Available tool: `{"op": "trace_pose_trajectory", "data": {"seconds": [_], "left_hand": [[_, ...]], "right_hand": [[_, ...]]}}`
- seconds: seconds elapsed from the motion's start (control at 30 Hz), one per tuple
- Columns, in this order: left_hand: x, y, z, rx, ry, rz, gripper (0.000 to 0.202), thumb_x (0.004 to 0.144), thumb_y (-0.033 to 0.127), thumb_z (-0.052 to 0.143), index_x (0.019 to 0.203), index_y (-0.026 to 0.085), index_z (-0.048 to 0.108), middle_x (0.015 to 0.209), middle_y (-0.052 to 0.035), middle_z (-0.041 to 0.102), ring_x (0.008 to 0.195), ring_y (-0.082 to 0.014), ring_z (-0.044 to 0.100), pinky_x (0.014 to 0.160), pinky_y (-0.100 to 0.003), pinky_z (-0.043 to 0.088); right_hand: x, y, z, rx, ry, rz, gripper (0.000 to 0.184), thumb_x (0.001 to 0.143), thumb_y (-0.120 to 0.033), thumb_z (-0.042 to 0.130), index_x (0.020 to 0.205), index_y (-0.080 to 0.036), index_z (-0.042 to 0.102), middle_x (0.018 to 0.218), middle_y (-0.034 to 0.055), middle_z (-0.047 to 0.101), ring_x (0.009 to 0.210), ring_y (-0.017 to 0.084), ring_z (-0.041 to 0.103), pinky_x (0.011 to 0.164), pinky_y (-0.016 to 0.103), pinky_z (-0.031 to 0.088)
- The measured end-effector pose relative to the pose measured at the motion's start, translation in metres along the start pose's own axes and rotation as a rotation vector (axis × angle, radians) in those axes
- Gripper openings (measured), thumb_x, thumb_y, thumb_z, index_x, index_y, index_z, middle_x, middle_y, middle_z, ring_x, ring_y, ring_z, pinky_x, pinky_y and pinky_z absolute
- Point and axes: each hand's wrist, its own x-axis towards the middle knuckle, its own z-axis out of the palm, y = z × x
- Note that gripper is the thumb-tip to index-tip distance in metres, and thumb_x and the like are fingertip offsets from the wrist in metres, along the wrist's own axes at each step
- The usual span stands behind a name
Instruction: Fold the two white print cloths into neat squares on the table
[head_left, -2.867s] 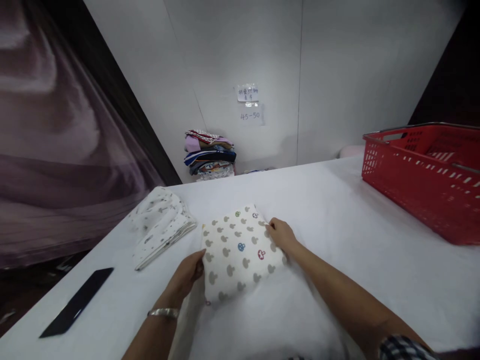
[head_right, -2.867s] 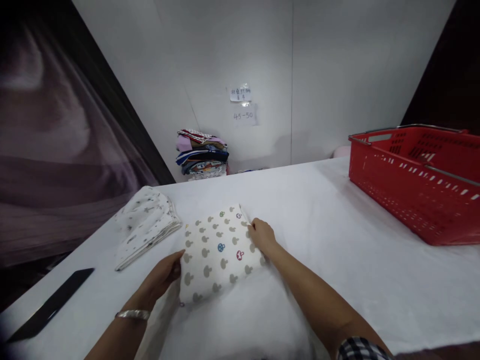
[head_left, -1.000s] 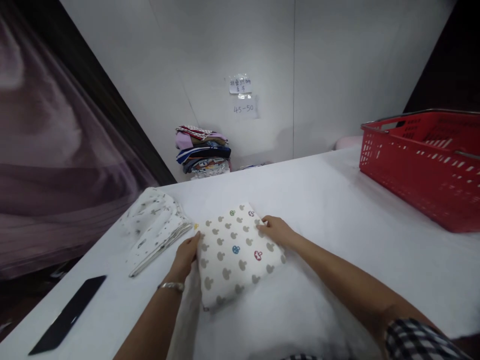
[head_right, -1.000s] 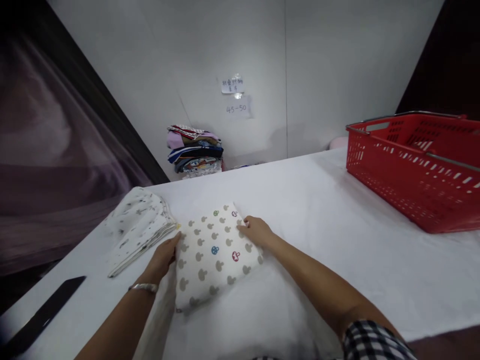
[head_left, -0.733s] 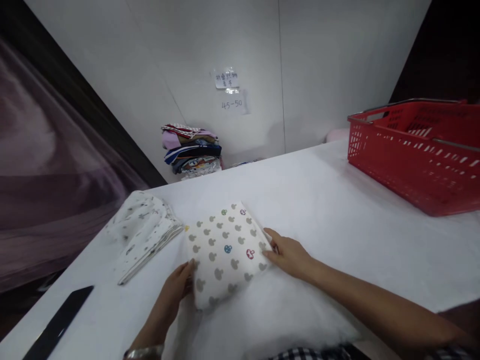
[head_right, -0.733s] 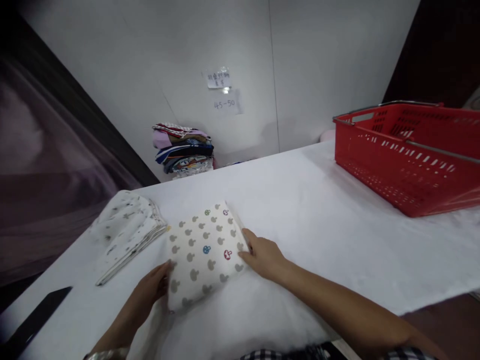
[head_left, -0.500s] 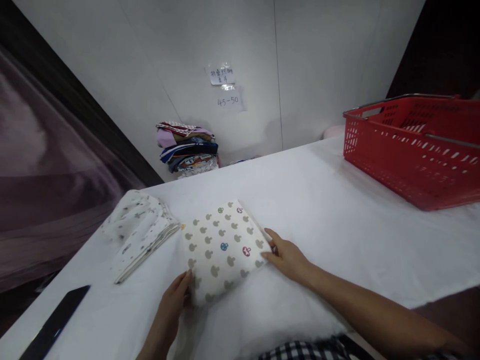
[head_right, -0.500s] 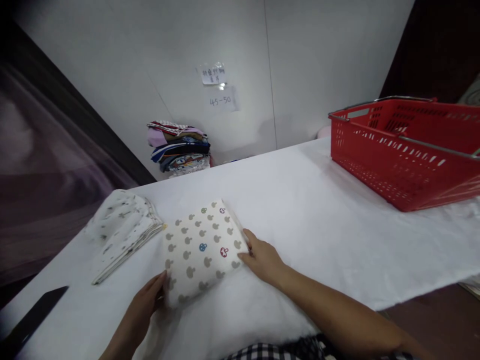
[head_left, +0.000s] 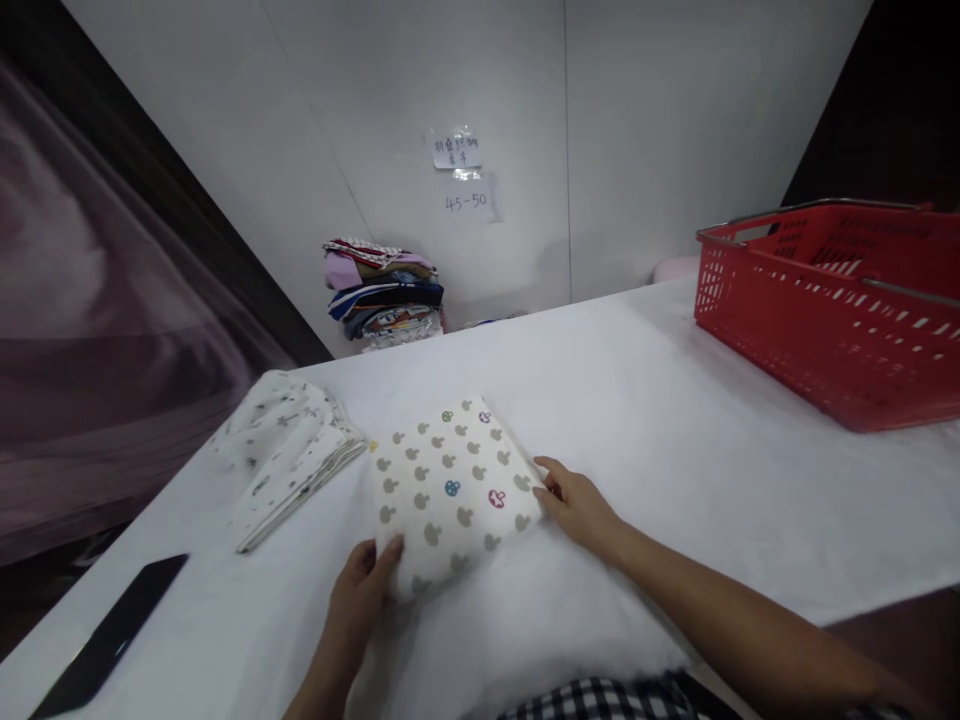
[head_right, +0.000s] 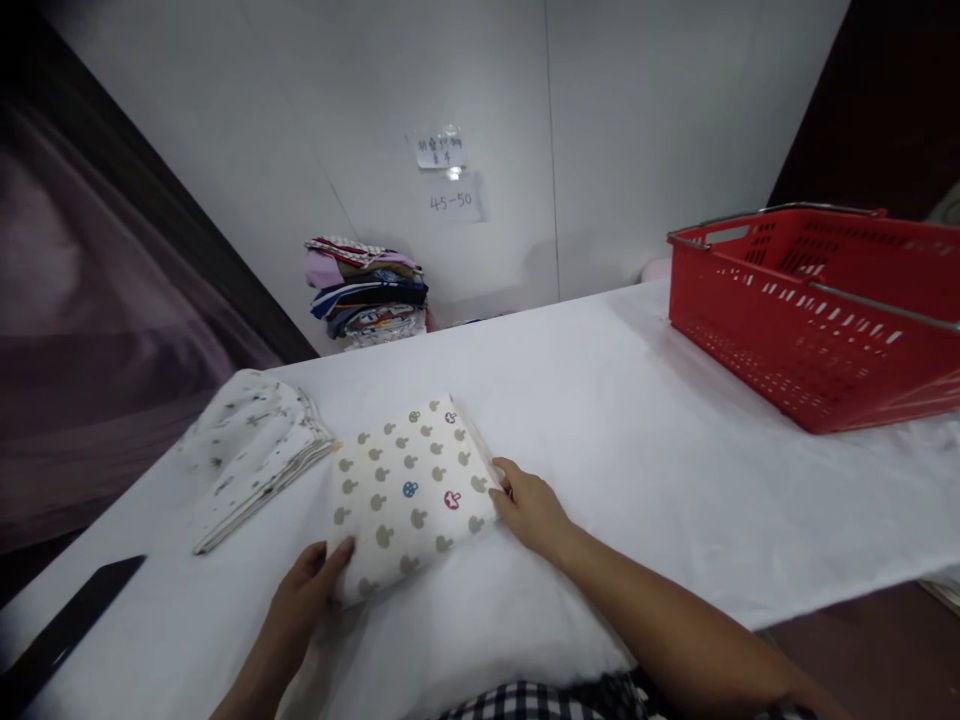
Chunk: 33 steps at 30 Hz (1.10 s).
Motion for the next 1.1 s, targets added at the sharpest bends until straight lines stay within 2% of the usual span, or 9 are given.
{"op": "trace_pose_trajectory", "data": {"seconds": [0.2, 0.37, 0.5, 0.57, 0.63, 0.73, 0.8, 0.9, 1.1], "left_hand": [[-0.002, -0.002, -0.004, -0.105, -0.013, -0.047, 0.047, 0.061, 0.05, 0.067, 0.095, 0.019, 0.059, 0.095, -0.0078, 0.067, 0.087, -0.0248, 0.062, 0.066, -0.03, 0.05], [0.002, -0.007, 0.004, -0.083, -0.038, -0.033, 0.041, 0.067, 0.044, 0.062, 0.099, 0.019, 0.055, 0.085, -0.0085, 0.067, 0.074, -0.0246, 0.064, 0.059, -0.031, 0.05], [0.004, -0.008, 0.004, 0.032, 0.011, -0.045, 0.063, 0.069, 0.05, 0.058, 0.121, 0.017, 0.044, 0.098, -0.0124, 0.064, 0.077, -0.0265, 0.063, 0.055, -0.033, 0.05], [0.006, -0.003, 0.003, 0.1, 0.074, 0.031, 0.075, 0.069, 0.054, 0.057, 0.131, 0.017, 0.036, 0.112, -0.0145, 0.059, 0.087, -0.0283, 0.062, 0.062, -0.036, 0.052], [0.01, 0.004, 0.005, 0.177, 0.141, 0.205, 0.075, 0.072, 0.054, 0.055, 0.135, 0.018, 0.034, 0.127, -0.0145, 0.051, 0.104, -0.0297, 0.056, 0.078, -0.039, 0.05], [0.02, 0.013, 0.018, 0.403, 0.168, 0.517, 0.064, 0.079, 0.047, 0.049, 0.133, 0.015, 0.04, 0.143, -0.0139, 0.036, 0.131, -0.029, 0.032, 0.105, -0.042, 0.03], [0.027, 0.014, 0.028, 0.578, 0.12, 0.59, 0.06, 0.083, 0.045, 0.044, 0.133, 0.012, 0.04, 0.147, -0.0147, 0.028, 0.137, -0.0287, 0.018, 0.11, -0.046, 0.017], [0.033, 0.007, 0.038, 0.712, 0.014, 0.522, 0.061, 0.087, 0.047, 0.036, 0.137, 0.012, 0.036, 0.147, -0.0152, 0.025, 0.138, -0.0282, 0.015, 0.109, -0.05, 0.015], [0.031, -0.004, 0.037, 0.712, -0.054, 0.477, 0.066, 0.089, 0.053, 0.029, 0.142, 0.013, 0.027, 0.15, -0.0128, 0.017, 0.139, -0.0253, 0.01, 0.11, -0.049, 0.012]], "right_hand": [[0.002, -0.005, 0.0, 0.0, 0.031, -0.03, 0.041, 0.085, -0.036, 0.043, 0.124, -0.022, 0.046, 0.084, 0.0006, 0.062, 0.071, 0.015, 0.054, 0.068, 0.027, 0.041], [0.002, -0.006, 0.0, -0.136, -0.022, -0.015, 0.035, 0.087, -0.031, 0.04, 0.119, -0.023, 0.05, 0.081, 0.0009, 0.062, 0.073, 0.016, 0.056, 0.067, 0.028, 0.041], [-0.003, -0.014, -0.003, -0.284, 0.041, -0.144, 0.032, 0.086, -0.025, 0.037, 0.114, -0.022, 0.054, 0.103, 0.0065, 0.061, 0.092, 0.02, 0.055, 0.078, 0.033, 0.044], [-0.003, -0.027, -0.003, -0.311, 0.072, -0.287, 0.036, 0.086, -0.024, 0.038, 0.12, -0.021, 0.051, 0.118, 0.0094, 0.055, 0.107, 0.022, 0.05, 0.089, 0.037, 0.042], [0.003, -0.043, 0.002, -0.295, 0.053, -0.434, 0.041, 0.088, -0.026, 0.038, 0.128, -0.021, 0.046, 0.131, 0.01, 0.046, 0.12, 0.023, 0.041, 0.099, 0.041, 0.037], [0.023, -0.065, 0.017, -0.283, -0.027, -0.561, 0.05, 0.09, -0.038, 0.037, 0.136, -0.018, 0.037, 0.144, 0.0112, 0.032, 0.134, 0.024, 0.024, 0.107, 0.044, 0.027], [0.04, -0.069, 0.029, -0.346, -0.11, -0.509, 0.062, 0.089, -0.049, 0.037, 0.14, -0.014, 0.031, 0.149, 0.013, 0.022, 0.138, 0.025, 0.013, 0.11, 0.045, 0.019], [0.061, -0.058, 0.044, -0.499, -0.214, -0.33, 0.075, 0.087, -0.06, 0.031, 0.142, -0.01, 0.025, 0.15, 0.0134, 0.016, 0.139, 0.026, 0.006, 0.111, 0.046, 0.008], [0.064, -0.036, 0.052, -0.635, -0.193, -0.302, 0.077, 0.087, -0.063, 0.021, 0.144, -0.01, 0.022, 0.15, 0.0112, 0.016, 0.139, 0.024, 0.005, 0.111, 0.043, 0.004]]}}
